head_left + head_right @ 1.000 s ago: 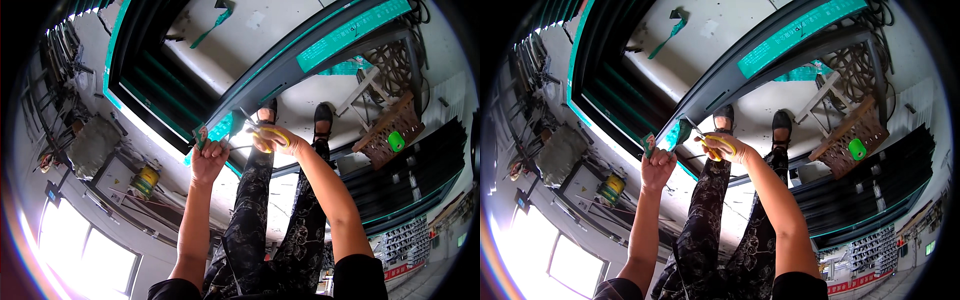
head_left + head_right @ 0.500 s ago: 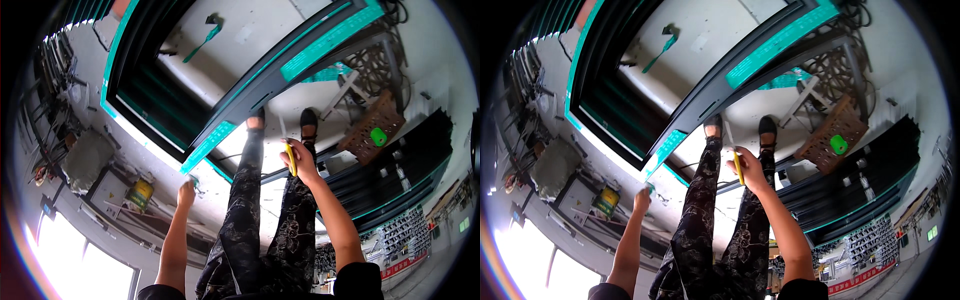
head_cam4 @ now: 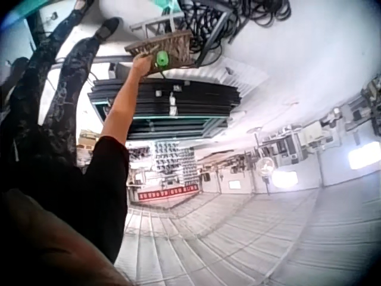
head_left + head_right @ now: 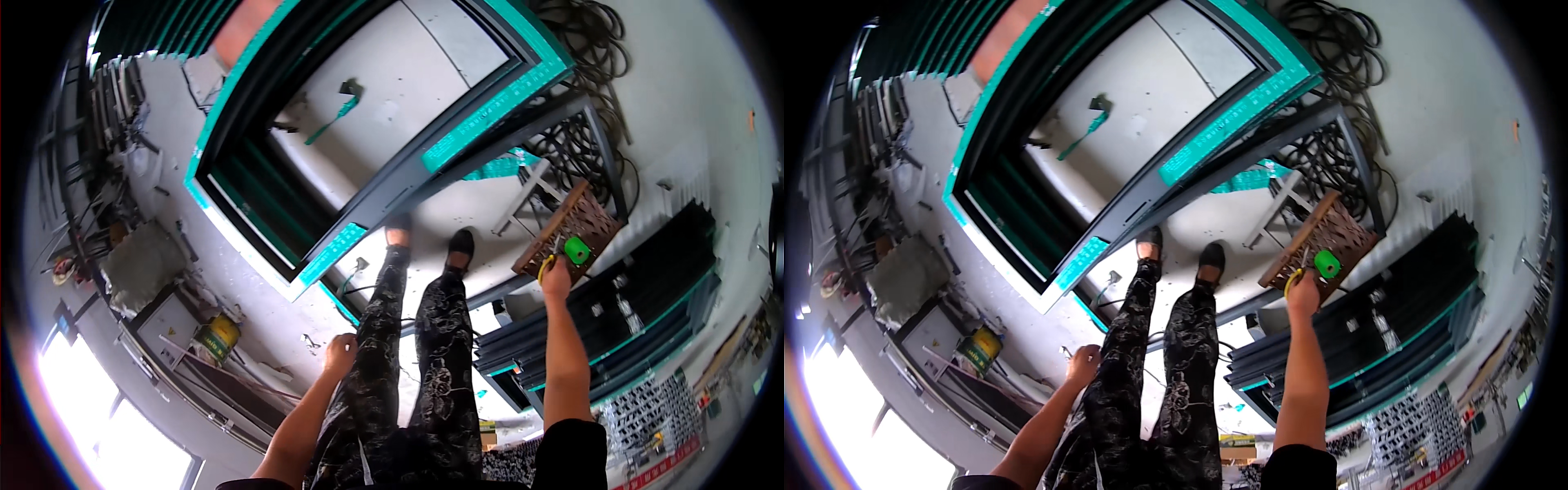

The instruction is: The person operates a miter saw to cut metal profiles, applies green protective tape and rubber seals to the frames, cuts the tape with scissors, and uses a measuring tape to check the dimensions of the assembled frames.

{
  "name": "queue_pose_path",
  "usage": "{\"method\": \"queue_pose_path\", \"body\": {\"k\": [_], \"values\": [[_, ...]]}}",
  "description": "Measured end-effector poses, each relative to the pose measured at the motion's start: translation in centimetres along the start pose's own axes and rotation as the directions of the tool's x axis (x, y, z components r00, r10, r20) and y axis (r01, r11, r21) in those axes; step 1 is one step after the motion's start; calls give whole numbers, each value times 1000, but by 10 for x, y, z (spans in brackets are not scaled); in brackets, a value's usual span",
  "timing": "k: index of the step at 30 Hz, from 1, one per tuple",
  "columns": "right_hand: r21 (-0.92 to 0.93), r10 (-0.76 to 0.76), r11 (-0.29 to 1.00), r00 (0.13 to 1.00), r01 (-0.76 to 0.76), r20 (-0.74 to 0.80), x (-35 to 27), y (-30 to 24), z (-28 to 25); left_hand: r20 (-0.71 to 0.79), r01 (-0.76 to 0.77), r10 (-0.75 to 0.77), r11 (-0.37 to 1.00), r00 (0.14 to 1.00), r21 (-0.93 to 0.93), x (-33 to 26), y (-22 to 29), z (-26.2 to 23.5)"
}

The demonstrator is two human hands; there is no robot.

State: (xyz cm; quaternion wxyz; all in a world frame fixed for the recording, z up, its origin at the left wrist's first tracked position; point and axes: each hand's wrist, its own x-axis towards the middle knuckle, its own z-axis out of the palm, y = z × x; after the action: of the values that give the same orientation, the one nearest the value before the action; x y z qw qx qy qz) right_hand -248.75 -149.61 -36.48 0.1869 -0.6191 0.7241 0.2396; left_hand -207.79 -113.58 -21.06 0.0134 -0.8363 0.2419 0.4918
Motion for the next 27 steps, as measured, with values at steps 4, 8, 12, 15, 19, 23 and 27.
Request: {"method": "queue_pose_path", "body": {"k": [4,8,12,15,19,23,27], "values": [[-155,-57,984,976,90,210,31,-4,1,-89,21,-33,991,995,-133,-39,21,3],[-46,-158,983,953,176,259,10,-7,-15,-220,19,-48,991,974,-133,-61,58,-12],[132,-292,954,938,270,189,-60,16,-47,-307,22,-81,981,948,-192,-77,74,-24],[147,-429,900,892,409,142,-107,54,-3,-278,147,-174,982,945,-116,-112,85,-62],[518,-220,843,785,-146,579,-175,65,-21,-264,239,-229,971,937,4,-149,53,-56],[479,-214,869,783,-120,584,-217,29,-34,-259,407,-380,912,888,59,-190,-13,-65],[449,-221,887,755,-108,618,-237,-56,-45,-109,568,-577,816,809,-103,-224,-129,-54]]}}
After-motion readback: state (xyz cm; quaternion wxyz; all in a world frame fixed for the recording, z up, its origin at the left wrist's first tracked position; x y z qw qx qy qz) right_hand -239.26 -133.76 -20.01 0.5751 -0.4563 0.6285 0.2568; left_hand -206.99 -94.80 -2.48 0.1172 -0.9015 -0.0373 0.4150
